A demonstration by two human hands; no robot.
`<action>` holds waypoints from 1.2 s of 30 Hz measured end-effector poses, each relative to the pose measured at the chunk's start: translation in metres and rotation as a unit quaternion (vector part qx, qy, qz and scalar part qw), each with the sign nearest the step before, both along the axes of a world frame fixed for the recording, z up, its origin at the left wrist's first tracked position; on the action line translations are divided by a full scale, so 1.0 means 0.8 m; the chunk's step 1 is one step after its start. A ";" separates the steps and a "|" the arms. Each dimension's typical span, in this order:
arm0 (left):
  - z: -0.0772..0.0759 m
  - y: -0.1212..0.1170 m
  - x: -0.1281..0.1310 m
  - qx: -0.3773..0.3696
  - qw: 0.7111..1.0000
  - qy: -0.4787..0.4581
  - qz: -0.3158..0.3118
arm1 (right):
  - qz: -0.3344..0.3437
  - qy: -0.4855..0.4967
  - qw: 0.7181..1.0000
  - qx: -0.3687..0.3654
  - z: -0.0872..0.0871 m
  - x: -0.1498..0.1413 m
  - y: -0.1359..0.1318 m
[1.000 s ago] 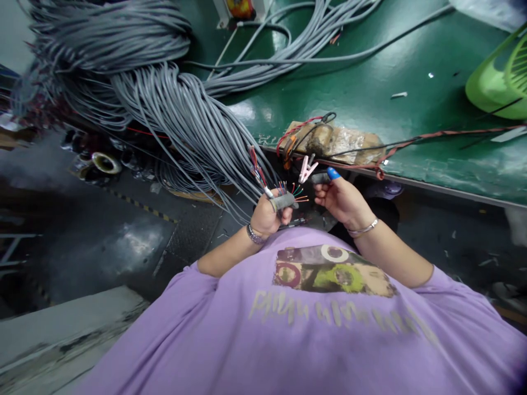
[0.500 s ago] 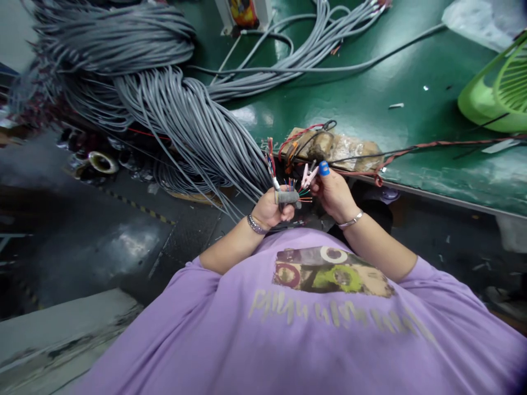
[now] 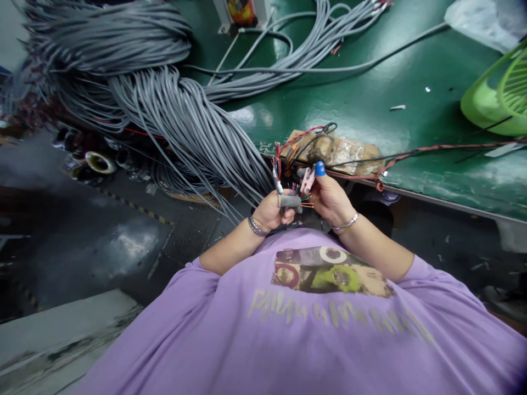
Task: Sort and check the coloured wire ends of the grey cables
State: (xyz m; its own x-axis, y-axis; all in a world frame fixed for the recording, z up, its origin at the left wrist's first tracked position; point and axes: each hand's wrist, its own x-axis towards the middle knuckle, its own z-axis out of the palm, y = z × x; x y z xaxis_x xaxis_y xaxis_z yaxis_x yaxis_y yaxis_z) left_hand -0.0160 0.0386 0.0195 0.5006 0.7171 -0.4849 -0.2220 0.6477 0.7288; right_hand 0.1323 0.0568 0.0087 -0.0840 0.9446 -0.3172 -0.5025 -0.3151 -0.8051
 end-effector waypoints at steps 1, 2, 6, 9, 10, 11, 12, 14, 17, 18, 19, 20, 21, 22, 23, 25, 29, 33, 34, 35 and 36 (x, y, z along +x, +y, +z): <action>0.001 -0.001 0.000 0.002 1.000 0.001 0.002 | 0.009 -0.001 1.000 -0.006 0.001 0.001 -0.001; 0.002 -0.001 0.001 0.004 1.000 0.000 0.005 | 0.022 0.000 1.000 -0.012 0.001 0.003 -0.002; 0.008 -0.010 0.002 0.018 1.000 0.006 0.012 | 0.067 0.020 0.997 -0.031 0.000 0.011 -0.008; 0.015 -0.025 0.005 0.037 0.998 0.026 0.039 | 0.077 0.035 0.996 -0.029 -0.001 0.016 -0.011; 0.018 -0.031 0.007 0.044 0.997 0.032 0.058 | 0.082 0.034 0.996 -0.027 -0.001 0.018 -0.012; 0.020 -0.037 0.009 0.053 0.994 0.035 0.086 | 0.089 0.032 0.995 -0.027 0.000 0.019 -0.013; 0.021 -0.042 0.011 0.061 0.991 0.036 0.111 | 0.095 0.030 0.995 -0.028 0.001 0.020 -0.014; 0.023 -0.050 0.015 0.078 0.986 0.037 0.145 | 0.102 0.037 0.994 -0.029 0.004 0.021 -0.015; 0.023 -0.055 0.023 0.086 0.981 0.041 0.167 | 0.081 0.061 0.995 -0.016 0.005 0.020 -0.015; 0.023 -0.055 0.025 0.084 0.980 0.044 0.173 | 0.071 0.062 0.995 -0.012 0.004 0.020 -0.014; 0.023 -0.054 0.028 0.080 0.980 0.048 0.178 | 0.062 0.056 0.996 -0.008 0.002 0.019 -0.014; 0.023 -0.054 0.030 0.076 0.979 0.051 0.184 | 0.055 0.048 0.997 -0.004 -0.001 0.018 -0.013; 0.023 -0.053 0.032 0.073 0.978 0.053 0.191 | 0.050 0.038 0.998 -0.001 -0.004 0.017 -0.012; 0.022 -0.052 0.034 0.070 0.977 0.054 0.196 | 0.047 0.030 0.998 0.003 -0.006 0.016 -0.011; 0.022 -0.052 0.035 0.067 0.976 0.054 0.200 | 0.045 0.025 0.999 0.006 -0.009 0.015 -0.010; 0.020 -0.050 0.036 0.066 0.976 0.051 0.202 | 0.055 0.024 0.998 0.005 -0.011 0.013 -0.008; 0.015 -0.048 0.035 0.065 0.977 0.038 0.198 | 0.082 0.047 0.995 -0.023 -0.001 0.007 -0.005; 0.014 -0.049 0.035 0.055 0.976 0.044 0.205 | 0.064 0.030 0.997 -0.036 0.008 0.004 -0.004; 0.014 -0.049 0.035 0.052 0.976 0.047 0.205 | 0.058 0.025 0.997 -0.033 0.008 0.004 -0.003; 0.013 -0.049 0.035 0.049 0.977 0.050 0.203 | 0.054 0.023 0.998 -0.027 0.007 0.003 -0.003; 0.012 -0.050 0.035 0.048 0.977 0.053 0.201 | 0.054 0.023 0.998 -0.019 0.005 0.004 -0.003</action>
State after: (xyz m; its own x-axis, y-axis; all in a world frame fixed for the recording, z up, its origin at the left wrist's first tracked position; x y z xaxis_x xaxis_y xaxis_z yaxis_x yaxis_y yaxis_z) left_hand 0.0122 -0.0011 0.0293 0.1200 0.8899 -0.4401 -0.3652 0.4518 0.8140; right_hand 0.1351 0.0548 0.0126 -0.1994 0.9164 -0.3470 -0.4999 -0.3997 -0.7683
